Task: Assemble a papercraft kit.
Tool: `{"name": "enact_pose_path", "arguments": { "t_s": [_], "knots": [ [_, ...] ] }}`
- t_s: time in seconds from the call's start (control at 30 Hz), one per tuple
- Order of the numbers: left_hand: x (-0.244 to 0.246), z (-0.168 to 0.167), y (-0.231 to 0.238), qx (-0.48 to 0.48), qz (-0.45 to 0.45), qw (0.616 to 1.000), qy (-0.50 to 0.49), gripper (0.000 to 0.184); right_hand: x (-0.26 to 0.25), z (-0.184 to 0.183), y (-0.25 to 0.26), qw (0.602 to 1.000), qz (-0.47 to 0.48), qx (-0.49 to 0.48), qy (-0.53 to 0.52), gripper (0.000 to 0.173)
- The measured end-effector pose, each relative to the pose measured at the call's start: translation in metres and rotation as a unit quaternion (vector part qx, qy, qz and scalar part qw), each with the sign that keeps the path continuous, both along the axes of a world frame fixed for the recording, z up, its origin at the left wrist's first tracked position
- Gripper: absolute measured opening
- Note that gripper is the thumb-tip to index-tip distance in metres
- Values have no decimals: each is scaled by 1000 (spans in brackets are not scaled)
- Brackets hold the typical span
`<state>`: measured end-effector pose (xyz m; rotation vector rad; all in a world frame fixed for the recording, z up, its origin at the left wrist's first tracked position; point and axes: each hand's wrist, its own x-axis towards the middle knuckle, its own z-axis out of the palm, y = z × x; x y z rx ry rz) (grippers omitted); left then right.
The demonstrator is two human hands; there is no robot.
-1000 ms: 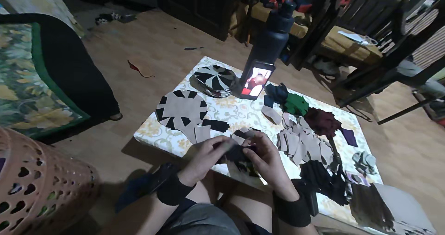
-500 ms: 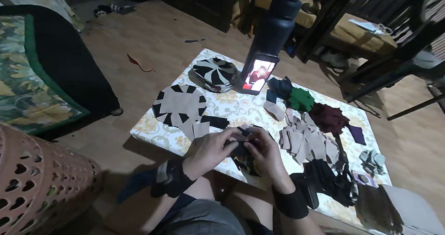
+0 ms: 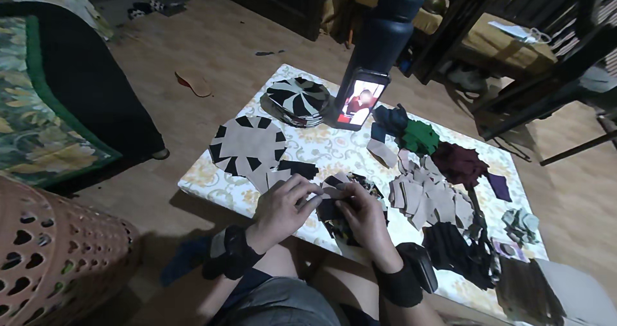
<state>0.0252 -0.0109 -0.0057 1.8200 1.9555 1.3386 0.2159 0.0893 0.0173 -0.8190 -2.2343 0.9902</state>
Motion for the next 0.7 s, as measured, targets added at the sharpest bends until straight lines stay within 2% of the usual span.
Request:
{"name": "enact_pose_path", "arguments": {
  "t_s": [0.23,0.33,0.43,0.53,0.7],
  "knots": [
    [2,-1,1,-33,-42,993,103,30,-2,2,-3,999,-20,25,-38,26],
    [2,-2,0,-37,-43,992,113,30,-2,8,-8,981,-76,139,-109,24],
    [1,-4,0,-28,-44,991,123,30,5,10,-6,953,-126,246,-120,21],
    [1,-4,0,-28,-42,991,121,31,11,9,-7,961,-112,236,-90,19],
    [0,-5,1,-22,-41,991,122,31,13,10,-6,968,-69,193,-142,22]
  ]
}}
